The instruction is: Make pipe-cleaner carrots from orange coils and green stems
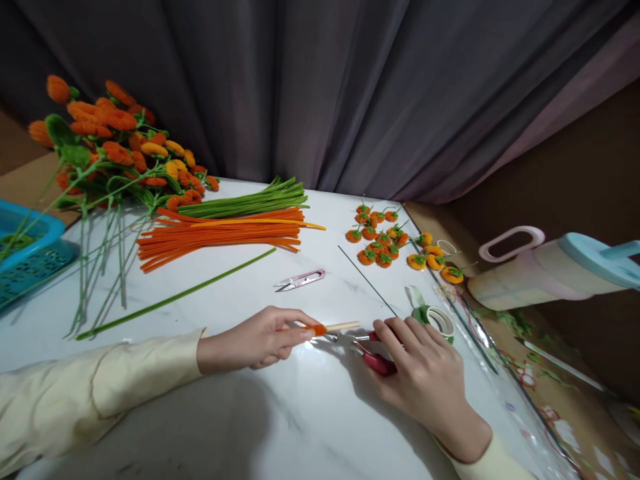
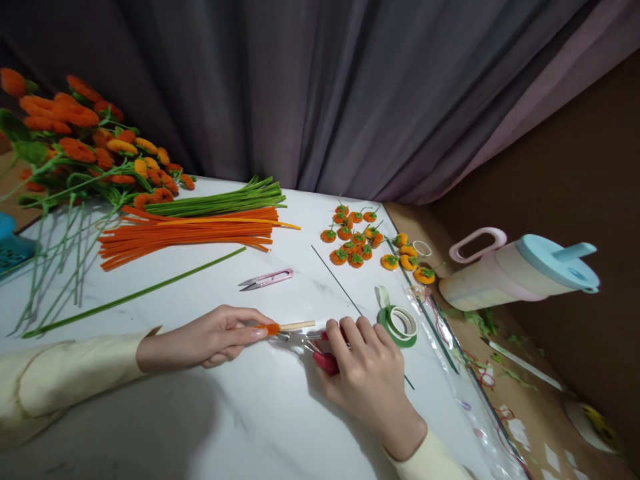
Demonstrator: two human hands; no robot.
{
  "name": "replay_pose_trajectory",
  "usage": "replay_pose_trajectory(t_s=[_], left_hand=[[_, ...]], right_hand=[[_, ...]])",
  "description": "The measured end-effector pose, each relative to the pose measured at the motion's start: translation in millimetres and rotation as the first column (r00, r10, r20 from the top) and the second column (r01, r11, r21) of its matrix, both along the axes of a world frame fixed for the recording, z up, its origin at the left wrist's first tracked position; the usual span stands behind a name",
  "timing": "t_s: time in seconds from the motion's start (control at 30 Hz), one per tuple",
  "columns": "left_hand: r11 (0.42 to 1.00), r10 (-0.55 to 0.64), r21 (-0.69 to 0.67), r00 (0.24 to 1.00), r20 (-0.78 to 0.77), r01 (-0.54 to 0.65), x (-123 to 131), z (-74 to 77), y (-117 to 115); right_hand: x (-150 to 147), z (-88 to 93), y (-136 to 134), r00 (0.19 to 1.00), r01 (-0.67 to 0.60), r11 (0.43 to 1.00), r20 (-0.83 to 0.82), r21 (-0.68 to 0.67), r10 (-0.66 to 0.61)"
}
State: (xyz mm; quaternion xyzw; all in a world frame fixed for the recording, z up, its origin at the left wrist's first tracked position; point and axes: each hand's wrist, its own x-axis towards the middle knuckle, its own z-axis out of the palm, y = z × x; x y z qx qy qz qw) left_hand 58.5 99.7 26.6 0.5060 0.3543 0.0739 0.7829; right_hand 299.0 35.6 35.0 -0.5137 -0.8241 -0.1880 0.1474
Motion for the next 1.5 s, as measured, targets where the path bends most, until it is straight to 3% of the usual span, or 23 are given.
replay_pose_trajectory(t_s=[0.4,0.57,0.63,0.77,0.83,1.17,1.37,1.5], left_hand=[[0.999,-0.009,0.031,1.0,-0.013,0.009,-1.0,-1.4,-1.1],[0.997,0.027,0.071,1.0,-0.004,-0.027,1.2,-6.0,-3.8],[0.984,0.072,0.166,0.997,-0.021,-0.068,2.9,-7.9,-6.8],[0.871,0.119,0.487,0.99,-0.076,-0.067,4.8,-8.6,-13.7],[0.823,0.117,0.566,0.988,-0.101,-0.04,4.3,-7.6,-16.0],[0.781,0.105,0.624,0.988,-0.113,-0.012,2.4,-6.9,-17.7],[0.748,0.104,0.664,0.988,-0.117,0.0,2.1,-5.6,-18.8],[0.735,0.105,0.678,0.988,-0.109,-0.004,2.2,-6.4,-19.1]], right_hand=[[-5.6,1.9,-4.2,0.995,0.09,0.995,0.055,-0.052,-0.087],[-4.4,-0.4,-1.8,0.994,0.089,0.987,-0.048,-0.13,-0.096],[-1.9,0.2,-1.0,0.988,0.068,0.981,-0.121,-0.184,-0.092],[3.0,4.1,-0.1,0.97,0.042,0.939,-0.213,-0.341,-0.121],[3.7,5.7,0.0,0.962,0.039,0.919,-0.235,-0.391,-0.141],[1.0,7.0,0.6,0.945,0.047,0.85,-0.253,-0.525,-0.208],[-1.2,12.1,1.5,0.923,-0.011,0.75,-0.295,-0.661,-0.247],[-2.4,13.7,1.5,0.919,-0.011,0.717,-0.29,-0.697,-0.267]])
